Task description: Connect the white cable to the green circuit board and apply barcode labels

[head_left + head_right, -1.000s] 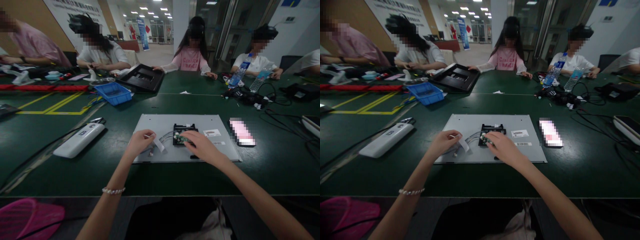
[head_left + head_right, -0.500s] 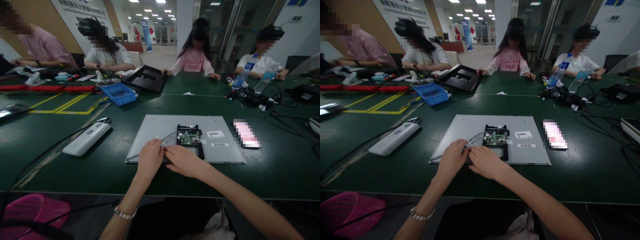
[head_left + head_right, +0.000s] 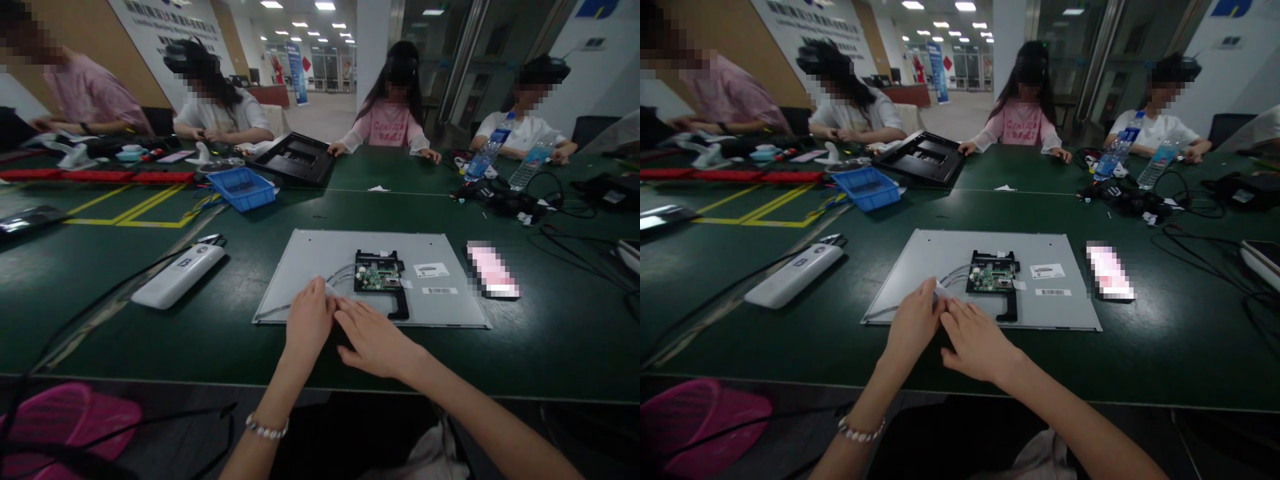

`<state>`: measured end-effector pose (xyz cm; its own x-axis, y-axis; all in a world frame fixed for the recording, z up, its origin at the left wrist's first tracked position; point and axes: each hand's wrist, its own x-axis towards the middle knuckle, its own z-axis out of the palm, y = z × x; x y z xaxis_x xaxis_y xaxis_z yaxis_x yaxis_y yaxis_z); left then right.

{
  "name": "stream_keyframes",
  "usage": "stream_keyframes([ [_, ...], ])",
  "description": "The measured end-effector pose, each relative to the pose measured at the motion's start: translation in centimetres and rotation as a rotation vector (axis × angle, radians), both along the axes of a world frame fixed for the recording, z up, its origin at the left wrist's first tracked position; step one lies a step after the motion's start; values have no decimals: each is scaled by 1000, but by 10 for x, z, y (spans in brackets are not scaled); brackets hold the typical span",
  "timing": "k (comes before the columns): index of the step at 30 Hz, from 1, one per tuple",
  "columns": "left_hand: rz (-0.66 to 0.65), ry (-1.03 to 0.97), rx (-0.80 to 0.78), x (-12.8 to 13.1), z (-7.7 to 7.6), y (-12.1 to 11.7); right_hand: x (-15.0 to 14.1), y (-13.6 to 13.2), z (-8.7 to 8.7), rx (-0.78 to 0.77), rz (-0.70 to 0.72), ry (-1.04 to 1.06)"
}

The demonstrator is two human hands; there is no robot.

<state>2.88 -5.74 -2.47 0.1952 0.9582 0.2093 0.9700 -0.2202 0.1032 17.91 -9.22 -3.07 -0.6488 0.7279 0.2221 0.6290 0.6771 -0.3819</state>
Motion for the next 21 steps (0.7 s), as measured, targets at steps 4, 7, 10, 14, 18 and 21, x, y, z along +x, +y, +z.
stream_keyframes([
  [4,60,-15,35,-1,0,4,11,-8,11,-41,-13,65],
  [7,105,-21,44,0,-3,6,33,-11,26,-111,-76,160],
  [10,117,9,115,3,0,3,69,-5,33,-169,-231,204],
  [14,37,44,224,9,8,-9,118,17,23,-67,-413,157],
  [18,-95,61,178,15,8,-16,134,36,9,-11,-356,0],
  [21,-109,99,127,16,6,-14,128,43,3,37,-332,-114],
])
